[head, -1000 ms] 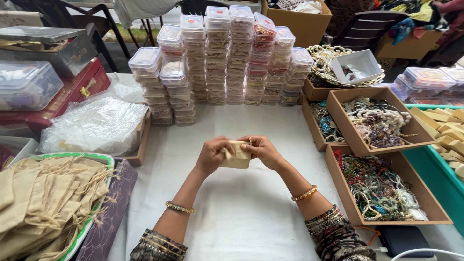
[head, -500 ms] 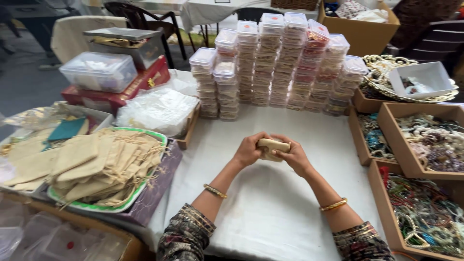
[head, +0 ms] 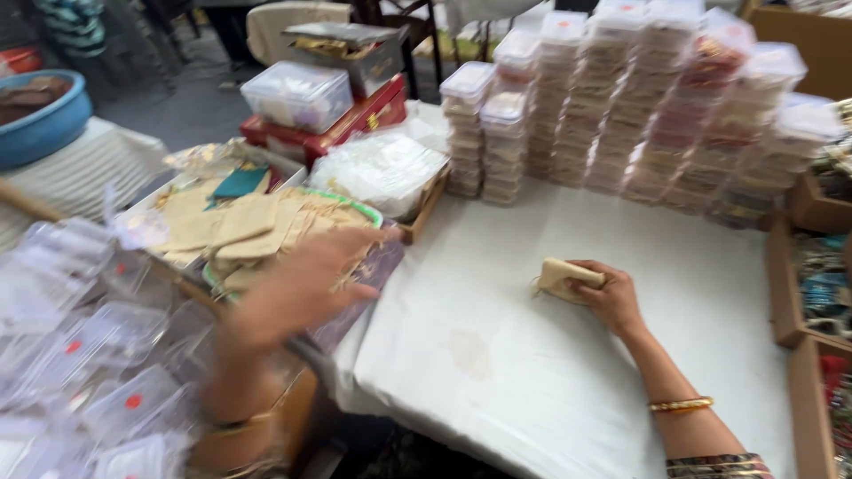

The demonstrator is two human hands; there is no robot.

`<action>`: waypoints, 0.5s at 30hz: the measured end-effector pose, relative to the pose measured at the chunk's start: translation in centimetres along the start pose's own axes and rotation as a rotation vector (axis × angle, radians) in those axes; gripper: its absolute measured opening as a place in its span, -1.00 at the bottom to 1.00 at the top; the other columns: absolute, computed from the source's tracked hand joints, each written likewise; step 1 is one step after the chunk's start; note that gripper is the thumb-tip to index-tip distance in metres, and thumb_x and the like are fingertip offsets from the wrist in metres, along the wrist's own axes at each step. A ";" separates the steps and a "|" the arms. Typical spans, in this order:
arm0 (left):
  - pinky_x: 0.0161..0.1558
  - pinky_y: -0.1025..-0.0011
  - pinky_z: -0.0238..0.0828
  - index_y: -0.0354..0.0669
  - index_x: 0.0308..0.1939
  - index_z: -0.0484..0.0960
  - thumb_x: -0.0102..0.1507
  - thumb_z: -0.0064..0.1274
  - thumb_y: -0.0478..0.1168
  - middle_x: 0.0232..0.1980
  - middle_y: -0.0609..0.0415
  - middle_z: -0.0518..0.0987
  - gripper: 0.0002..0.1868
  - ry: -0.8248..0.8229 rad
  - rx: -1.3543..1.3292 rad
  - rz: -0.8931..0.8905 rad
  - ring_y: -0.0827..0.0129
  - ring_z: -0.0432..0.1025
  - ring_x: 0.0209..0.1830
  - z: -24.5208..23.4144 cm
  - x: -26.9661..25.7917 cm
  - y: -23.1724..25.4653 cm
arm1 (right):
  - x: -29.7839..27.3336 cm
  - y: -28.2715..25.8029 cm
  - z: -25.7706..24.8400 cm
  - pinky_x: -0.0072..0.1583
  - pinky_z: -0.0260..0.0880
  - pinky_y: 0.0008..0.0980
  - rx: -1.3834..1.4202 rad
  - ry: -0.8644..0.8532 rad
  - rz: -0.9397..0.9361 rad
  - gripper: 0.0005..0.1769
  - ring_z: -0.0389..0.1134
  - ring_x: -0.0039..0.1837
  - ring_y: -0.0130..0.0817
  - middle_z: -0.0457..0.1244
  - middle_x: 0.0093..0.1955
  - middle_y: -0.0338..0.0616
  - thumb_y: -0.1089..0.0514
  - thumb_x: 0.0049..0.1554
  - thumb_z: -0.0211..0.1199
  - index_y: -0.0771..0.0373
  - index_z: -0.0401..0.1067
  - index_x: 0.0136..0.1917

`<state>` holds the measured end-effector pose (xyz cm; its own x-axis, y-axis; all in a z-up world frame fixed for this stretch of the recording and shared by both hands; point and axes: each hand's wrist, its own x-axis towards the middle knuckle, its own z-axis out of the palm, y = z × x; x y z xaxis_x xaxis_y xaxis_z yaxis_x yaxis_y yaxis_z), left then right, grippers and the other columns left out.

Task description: The person places a small jewelry item into a clear plastic bag and seals it. They then place the bagged item into a small beige cloth pouch, tie the pouch closed, and place it into a small plastic container. The person repeats this process with a second jewelry item.

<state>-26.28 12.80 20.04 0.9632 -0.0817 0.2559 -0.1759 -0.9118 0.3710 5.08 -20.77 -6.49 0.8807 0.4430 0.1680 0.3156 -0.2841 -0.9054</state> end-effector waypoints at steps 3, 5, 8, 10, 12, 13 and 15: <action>0.18 0.16 0.33 0.04 0.31 0.50 0.19 0.15 -0.04 0.30 -0.03 0.53 -0.41 0.103 0.304 -0.372 0.07 0.39 0.28 -5.2 -5.9 -4.2 | 0.2 0.3 -0.1 0.07 0.53 -0.38 -0.055 -0.007 -0.024 -0.59 0.43 -0.01 -0.45 0.46 0.01 -0.20 0.16 0.05 0.45 0.15 0.60 0.20; 0.22 0.17 0.39 0.07 0.28 0.56 0.23 0.14 -0.01 0.28 0.01 0.59 -0.48 -0.065 0.395 -0.653 0.11 0.46 0.27 -5.2 -9.7 -11.2 | 0.2 0.6 -0.1 0.07 0.52 -0.38 -0.025 -0.027 -0.020 -0.59 0.43 0.00 -0.45 0.45 0.02 -0.19 0.16 0.06 0.44 0.16 0.59 0.21; 0.32 0.21 0.41 0.06 0.33 0.52 0.22 0.21 0.05 0.33 0.01 0.59 -0.40 -0.357 0.364 -0.953 0.15 0.48 0.33 0.9 -18.3 -28.9 | -0.2 0.7 0.0 0.09 0.50 -0.39 0.011 -0.037 -0.023 -0.59 0.42 0.02 -0.45 0.44 0.04 -0.19 0.17 0.08 0.43 0.16 0.59 0.22; 0.37 0.23 0.37 0.02 0.41 0.42 0.17 0.30 0.07 0.40 -0.02 0.53 -0.24 -0.477 0.245 -0.985 0.16 0.43 0.40 4.2 -22.0 -34.1 | -0.5 0.1 0.1 0.09 0.50 -0.39 0.022 -0.044 -0.030 -0.59 0.41 0.03 -0.44 0.44 0.05 -0.19 0.18 0.09 0.43 0.17 0.58 0.23; 0.51 0.20 0.07 0.20 0.57 0.02 0.15 0.34 0.11 0.58 -0.06 0.14 0.04 -0.514 0.275 -0.894 0.05 0.10 0.57 7.7 -22.0 -33.4 | -0.9 -1.0 0.0 0.10 0.51 -0.38 0.018 -0.007 0.018 -0.61 0.42 0.04 -0.42 0.43 0.06 -0.18 0.19 0.11 0.43 0.17 0.58 0.23; 0.51 0.20 0.07 0.20 0.57 0.02 0.15 0.34 0.11 0.58 -0.06 0.14 0.04 -0.515 0.272 -0.898 0.05 0.10 0.57 9.1 -22.3 -33.4 | -1.0 -1.2 0.2 0.10 0.51 -0.38 0.017 -0.012 0.019 -0.61 0.42 0.04 -0.42 0.43 0.06 -0.18 0.19 0.11 0.43 0.17 0.58 0.23; 0.49 0.13 0.05 0.29 0.60 -0.11 0.14 0.32 0.15 0.64 -0.07 -0.02 0.12 -0.436 0.257 -0.935 -0.02 0.02 0.59 11.9 -22.0 -33.7 | -1.2 -1.8 0.1 0.11 0.53 -0.41 0.003 0.001 0.067 -0.60 0.43 0.05 -0.43 0.43 0.07 -0.19 0.19 0.10 0.41 0.14 0.58 0.23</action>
<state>-39.16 40.55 -8.77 0.6917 0.6050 -0.3944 0.6711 -0.7402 0.0415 3.47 -20.71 -5.12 0.9002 0.4220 0.1072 0.2546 -0.3105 -0.9158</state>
